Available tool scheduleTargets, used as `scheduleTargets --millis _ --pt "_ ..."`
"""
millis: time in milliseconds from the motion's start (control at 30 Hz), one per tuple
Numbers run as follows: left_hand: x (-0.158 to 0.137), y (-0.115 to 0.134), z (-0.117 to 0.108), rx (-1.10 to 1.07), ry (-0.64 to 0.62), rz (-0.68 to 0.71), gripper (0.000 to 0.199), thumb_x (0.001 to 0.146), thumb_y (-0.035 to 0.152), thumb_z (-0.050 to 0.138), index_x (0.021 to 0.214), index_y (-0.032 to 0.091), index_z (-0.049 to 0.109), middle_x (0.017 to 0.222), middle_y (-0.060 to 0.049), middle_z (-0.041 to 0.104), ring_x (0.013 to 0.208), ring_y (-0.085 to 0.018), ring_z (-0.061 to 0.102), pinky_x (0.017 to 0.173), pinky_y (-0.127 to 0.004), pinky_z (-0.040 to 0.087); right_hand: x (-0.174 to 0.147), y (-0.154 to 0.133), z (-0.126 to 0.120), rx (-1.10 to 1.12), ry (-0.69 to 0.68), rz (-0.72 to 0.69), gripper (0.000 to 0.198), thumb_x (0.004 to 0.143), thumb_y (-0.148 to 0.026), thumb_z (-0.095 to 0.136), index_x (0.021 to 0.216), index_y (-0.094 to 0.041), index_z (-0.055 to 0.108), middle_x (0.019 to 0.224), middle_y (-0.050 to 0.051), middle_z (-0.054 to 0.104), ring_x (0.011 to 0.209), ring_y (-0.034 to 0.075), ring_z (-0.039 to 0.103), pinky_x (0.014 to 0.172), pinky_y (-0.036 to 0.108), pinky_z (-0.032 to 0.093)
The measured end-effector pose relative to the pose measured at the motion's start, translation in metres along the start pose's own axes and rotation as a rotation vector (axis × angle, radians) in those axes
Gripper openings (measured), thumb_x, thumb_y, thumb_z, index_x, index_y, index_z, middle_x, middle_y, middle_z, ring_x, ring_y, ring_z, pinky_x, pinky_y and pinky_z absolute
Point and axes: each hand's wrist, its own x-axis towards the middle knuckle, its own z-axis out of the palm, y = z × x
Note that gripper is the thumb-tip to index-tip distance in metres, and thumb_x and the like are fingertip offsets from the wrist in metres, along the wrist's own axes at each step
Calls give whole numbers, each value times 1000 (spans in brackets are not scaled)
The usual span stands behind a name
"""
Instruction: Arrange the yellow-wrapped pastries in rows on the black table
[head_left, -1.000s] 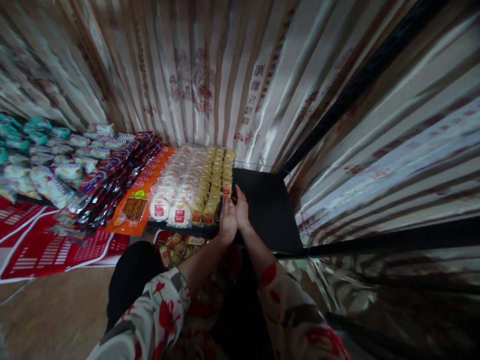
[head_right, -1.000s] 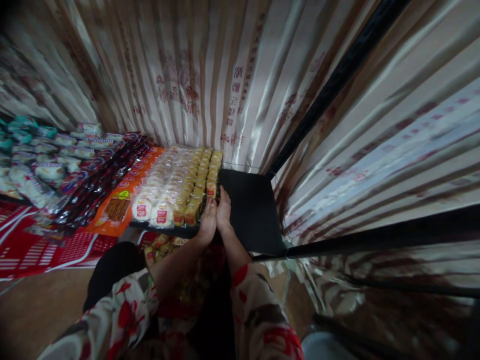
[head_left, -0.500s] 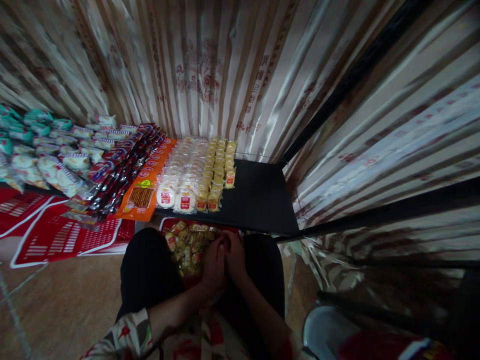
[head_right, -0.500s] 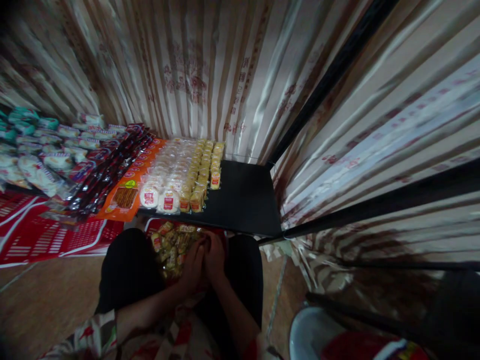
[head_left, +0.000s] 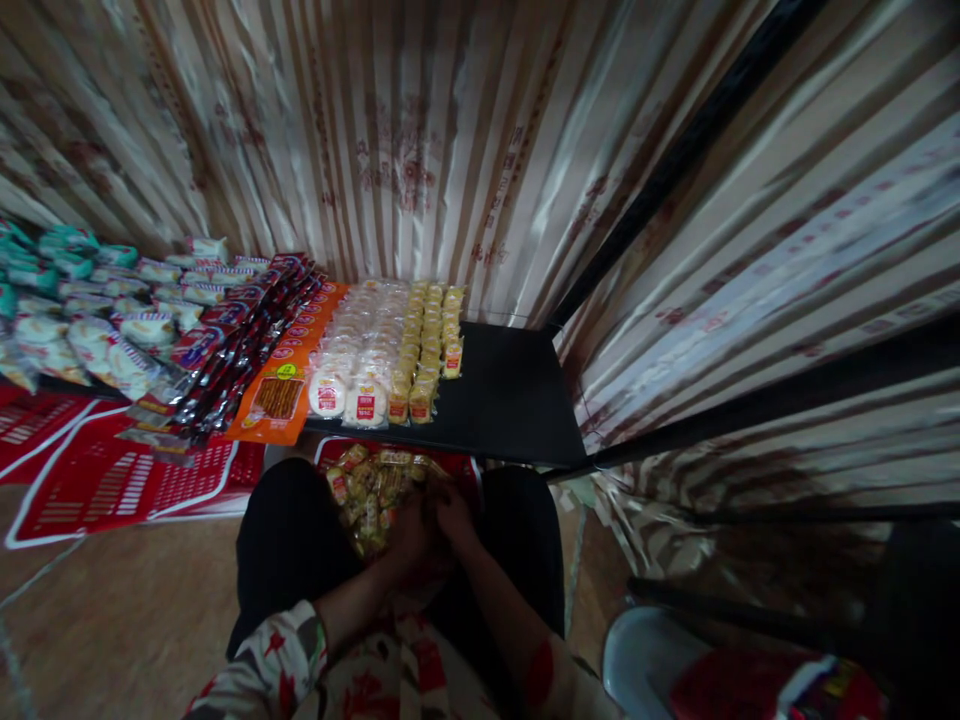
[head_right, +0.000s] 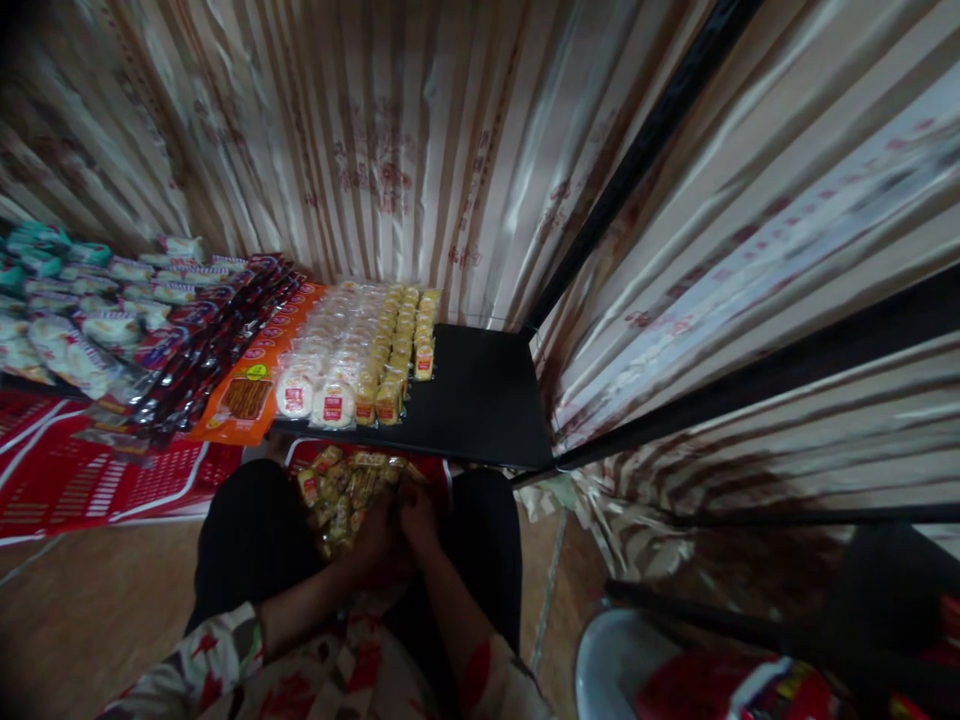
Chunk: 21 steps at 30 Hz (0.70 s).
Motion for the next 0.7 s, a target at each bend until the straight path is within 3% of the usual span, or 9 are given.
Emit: scheduleTargets --millis 133,267,400,567,700 --pt "-6 7 -3 31 87 -61 40 83 29 41 115 9 53 113 -17 60 105 -25 57 91 -36 42 -5 -6 0 70 16 110 34 69 -14 46 97 -19 64 97 6 69 95 20 64 89 34 47" --pt "-12 18 -17 45 162 8 38 81 24 44 117 14 53 115 -13 60 104 -22 57 91 -36 43 -12 -16 -9 210 17 30 32 68 -15 50 95 -21 64 99 6 69 97 20 63 92 36 46" --pt "-17 29 -38 107 244 234 36 79 15 44 113 19 56 109 -8 61 102 -19 56 91 -36 45 -20 -38 -24 451 1 -15 27 65 -24 60 92 -22 64 97 5 68 96 21 62 90 38 46" --pt "-19 36 -59 266 390 635 38 80 11 47 115 23 57 113 -8 58 109 -20 52 94 -39 45 -33 -80 -43 900 -83 95 29 66 -42 67 85 -21 62 88 3 69 83 20 65 80 37 50" --pt "-19 40 -70 367 476 930 37 85 12 45 119 27 53 118 -5 57 118 -19 47 96 -40 45 -37 -100 -59 994 -71 111 29 65 -41 71 84 -21 63 82 1 68 75 16 64 72 30 51"
